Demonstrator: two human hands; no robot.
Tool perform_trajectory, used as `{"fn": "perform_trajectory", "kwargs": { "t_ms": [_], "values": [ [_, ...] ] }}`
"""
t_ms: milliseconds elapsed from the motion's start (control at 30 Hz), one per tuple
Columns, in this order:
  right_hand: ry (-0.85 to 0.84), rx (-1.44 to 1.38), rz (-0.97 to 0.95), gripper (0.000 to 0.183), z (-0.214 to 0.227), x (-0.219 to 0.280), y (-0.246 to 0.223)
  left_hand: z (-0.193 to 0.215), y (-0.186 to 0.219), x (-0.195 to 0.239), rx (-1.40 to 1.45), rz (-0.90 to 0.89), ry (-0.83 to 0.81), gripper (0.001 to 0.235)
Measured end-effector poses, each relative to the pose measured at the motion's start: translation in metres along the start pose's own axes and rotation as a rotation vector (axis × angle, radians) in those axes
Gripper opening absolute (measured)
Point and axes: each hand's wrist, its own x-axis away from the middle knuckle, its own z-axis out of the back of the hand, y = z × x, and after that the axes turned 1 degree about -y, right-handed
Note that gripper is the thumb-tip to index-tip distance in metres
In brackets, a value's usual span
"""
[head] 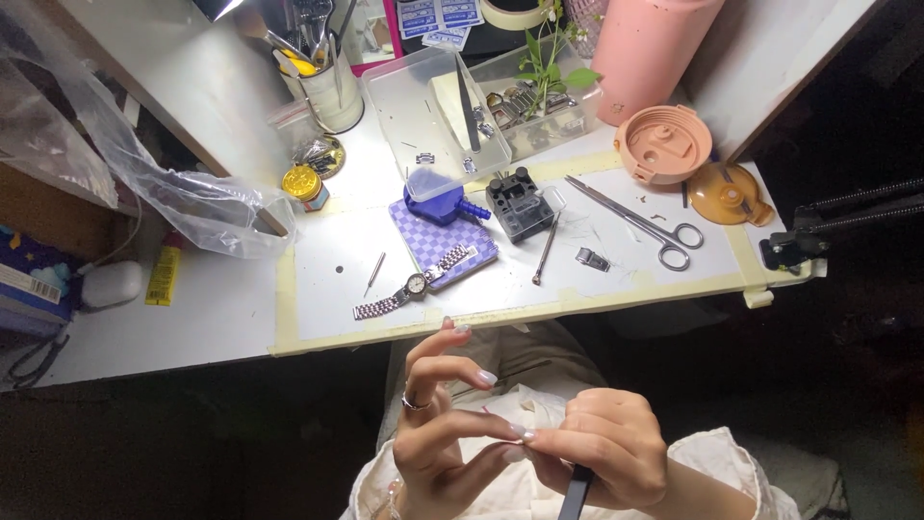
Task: The person uses tweezers to handle a small metal pin and a watch band on a cluttered desk. They then use a nail file to shape the pin and apply a liquid from a white bottle to the pin before continuing to manipulate it with their fingers.
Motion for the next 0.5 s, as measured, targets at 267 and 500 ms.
{"fn": "perform_trajectory", "kwargs": {
  "t_ms": [267,500],
  "values": [
    [0.017,0.030,-0.006,0.010,-0.0001,-0.0004,0.0009,0.0006,-0.0017,0.0012,-0.007,0.011,0.038,0.021],
    [0.010,0.015,0.003,0.012,0.0002,-0.0015,-0.0009,0.0003,0.0011,0.0009,-0.023,0.032,0.014,0.019]
  ]
}}
